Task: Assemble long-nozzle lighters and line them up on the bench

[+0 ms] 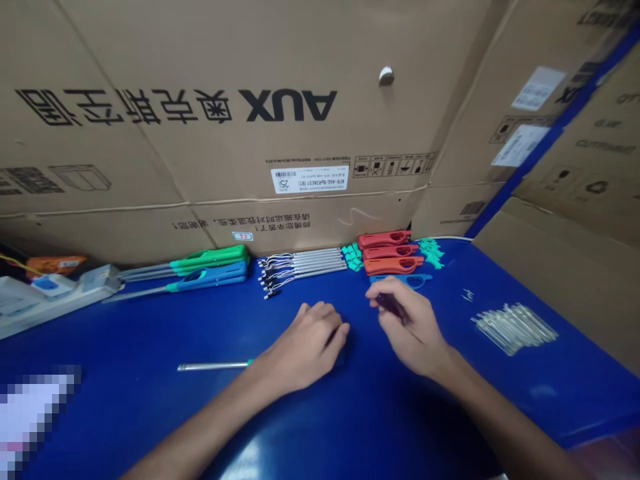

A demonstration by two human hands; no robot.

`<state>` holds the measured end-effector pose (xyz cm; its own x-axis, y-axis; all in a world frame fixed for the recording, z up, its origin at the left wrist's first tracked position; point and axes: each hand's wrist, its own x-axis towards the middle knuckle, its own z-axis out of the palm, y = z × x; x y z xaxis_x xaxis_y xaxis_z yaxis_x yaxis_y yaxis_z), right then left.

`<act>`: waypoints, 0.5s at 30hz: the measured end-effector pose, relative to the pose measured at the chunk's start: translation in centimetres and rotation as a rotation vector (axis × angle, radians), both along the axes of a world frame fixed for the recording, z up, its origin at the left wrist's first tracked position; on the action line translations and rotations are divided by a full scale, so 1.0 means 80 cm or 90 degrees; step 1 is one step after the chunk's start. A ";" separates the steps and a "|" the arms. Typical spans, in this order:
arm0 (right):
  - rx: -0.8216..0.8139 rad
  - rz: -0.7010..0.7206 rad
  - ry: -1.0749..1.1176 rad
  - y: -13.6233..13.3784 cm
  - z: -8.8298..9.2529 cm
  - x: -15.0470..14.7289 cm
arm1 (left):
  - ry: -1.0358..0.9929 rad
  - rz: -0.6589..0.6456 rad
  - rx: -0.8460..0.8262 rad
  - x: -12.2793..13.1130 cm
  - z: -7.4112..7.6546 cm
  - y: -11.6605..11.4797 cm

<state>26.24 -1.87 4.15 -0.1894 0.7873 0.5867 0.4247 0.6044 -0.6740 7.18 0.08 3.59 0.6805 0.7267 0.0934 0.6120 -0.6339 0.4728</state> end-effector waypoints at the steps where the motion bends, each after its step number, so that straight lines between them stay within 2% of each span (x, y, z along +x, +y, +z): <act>1: -0.024 0.012 -0.038 -0.001 0.003 0.000 | -0.078 0.026 -0.060 -0.001 0.002 0.002; 3: -0.068 0.052 -0.104 -0.003 0.006 -0.002 | -0.214 0.061 -0.169 -0.003 0.003 0.004; 6: -0.090 0.101 -0.118 -0.004 0.002 -0.008 | -0.320 0.079 -0.241 -0.005 -0.003 0.003; 11: -0.065 0.101 -0.095 -0.007 -0.003 -0.023 | -0.337 0.084 -0.253 -0.006 -0.006 -0.003; 15: -0.053 0.081 -0.147 -0.011 0.011 -0.016 | -0.294 0.041 -0.254 -0.012 -0.001 -0.007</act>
<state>24.99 -2.78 5.01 -0.4112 0.7925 0.4504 0.4966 0.6091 -0.6184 6.19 -0.47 3.54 0.5879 0.8049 0.0805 0.3186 -0.3219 0.8916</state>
